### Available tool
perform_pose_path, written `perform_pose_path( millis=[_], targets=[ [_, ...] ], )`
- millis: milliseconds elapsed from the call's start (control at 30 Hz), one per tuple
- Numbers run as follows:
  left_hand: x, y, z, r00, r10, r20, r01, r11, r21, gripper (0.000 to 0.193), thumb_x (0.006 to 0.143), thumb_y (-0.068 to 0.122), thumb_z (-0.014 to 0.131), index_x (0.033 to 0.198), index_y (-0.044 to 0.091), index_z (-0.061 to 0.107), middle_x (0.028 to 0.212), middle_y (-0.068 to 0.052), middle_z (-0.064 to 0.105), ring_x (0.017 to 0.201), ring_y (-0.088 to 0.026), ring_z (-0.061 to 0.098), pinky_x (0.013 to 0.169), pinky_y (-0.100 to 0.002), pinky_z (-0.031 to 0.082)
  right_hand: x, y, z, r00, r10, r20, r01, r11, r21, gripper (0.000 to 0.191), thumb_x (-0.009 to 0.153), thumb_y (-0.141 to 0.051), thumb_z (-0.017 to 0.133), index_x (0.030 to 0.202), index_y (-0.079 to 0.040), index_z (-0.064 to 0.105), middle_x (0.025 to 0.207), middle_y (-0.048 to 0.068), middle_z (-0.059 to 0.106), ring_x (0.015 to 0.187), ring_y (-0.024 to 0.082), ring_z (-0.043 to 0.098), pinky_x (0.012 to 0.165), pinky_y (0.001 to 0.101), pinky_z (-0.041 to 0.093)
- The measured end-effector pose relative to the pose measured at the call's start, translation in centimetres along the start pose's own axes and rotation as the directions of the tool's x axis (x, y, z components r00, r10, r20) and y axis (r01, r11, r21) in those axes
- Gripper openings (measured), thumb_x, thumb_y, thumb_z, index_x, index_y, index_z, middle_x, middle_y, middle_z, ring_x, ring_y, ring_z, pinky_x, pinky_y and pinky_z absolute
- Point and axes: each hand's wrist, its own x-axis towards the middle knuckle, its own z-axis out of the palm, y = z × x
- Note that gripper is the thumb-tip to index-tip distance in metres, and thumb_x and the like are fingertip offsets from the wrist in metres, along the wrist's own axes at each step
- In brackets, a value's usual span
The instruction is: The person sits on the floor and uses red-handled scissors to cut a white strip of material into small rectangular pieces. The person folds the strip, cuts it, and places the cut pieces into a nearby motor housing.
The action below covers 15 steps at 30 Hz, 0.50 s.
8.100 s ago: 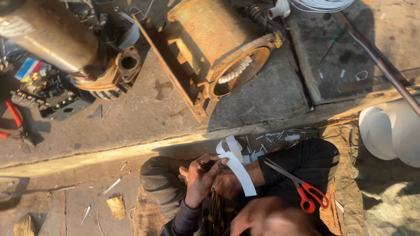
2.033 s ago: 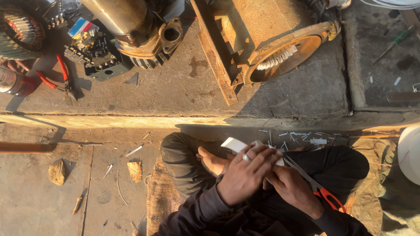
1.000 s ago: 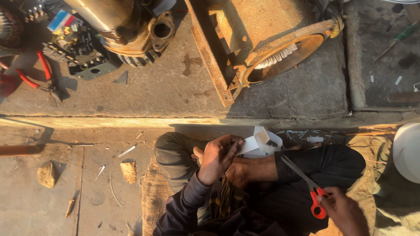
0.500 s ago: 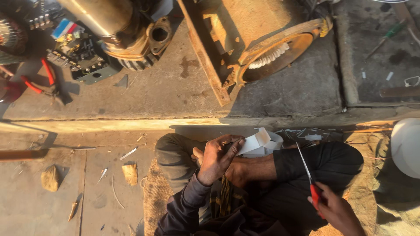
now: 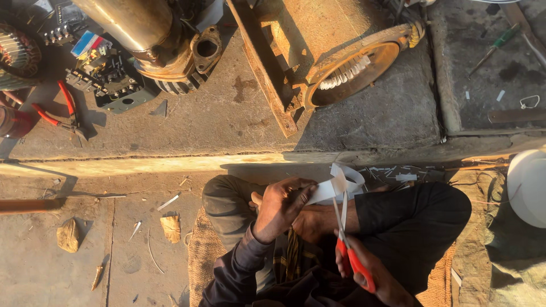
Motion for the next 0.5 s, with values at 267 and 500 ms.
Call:
perform_pose_path(
  millis=[267,500],
  targets=[
    [-0.4,0.0,0.3,0.996,0.067,0.064,-0.078,0.98,0.185,0.022,0.098,0.02,0.07,0.108,0.002,0.074,0.092,-0.012,0.075,0.078,-0.024,0.075,0.069,-0.034,0.06,2.5,-0.1,-1.3,0.992,-0.125,0.008,0.125,0.992,-0.007,0.089,0.099,-0.044,0.057,0.161,0.005,0.016,0.113,0.017,0.055,0.091,0.022,0.06,0.077,0.0355,0.055],
    [-0.4,-0.3,0.1,0.994,0.093,0.063,-0.103,0.978,0.18,0.021,0.097,0.019,0.07,0.108,0.003,0.075,0.095,-0.011,0.076,0.081,-0.024,0.076,0.072,-0.034,0.06,2.1,0.2,-1.4,0.996,-0.087,-0.013,0.088,0.995,0.055,0.076,0.105,-0.041,0.041,0.162,0.005,0.019,0.114,0.017,0.056,0.092,0.022,0.061,0.08,0.0351,0.056]
  ],
)
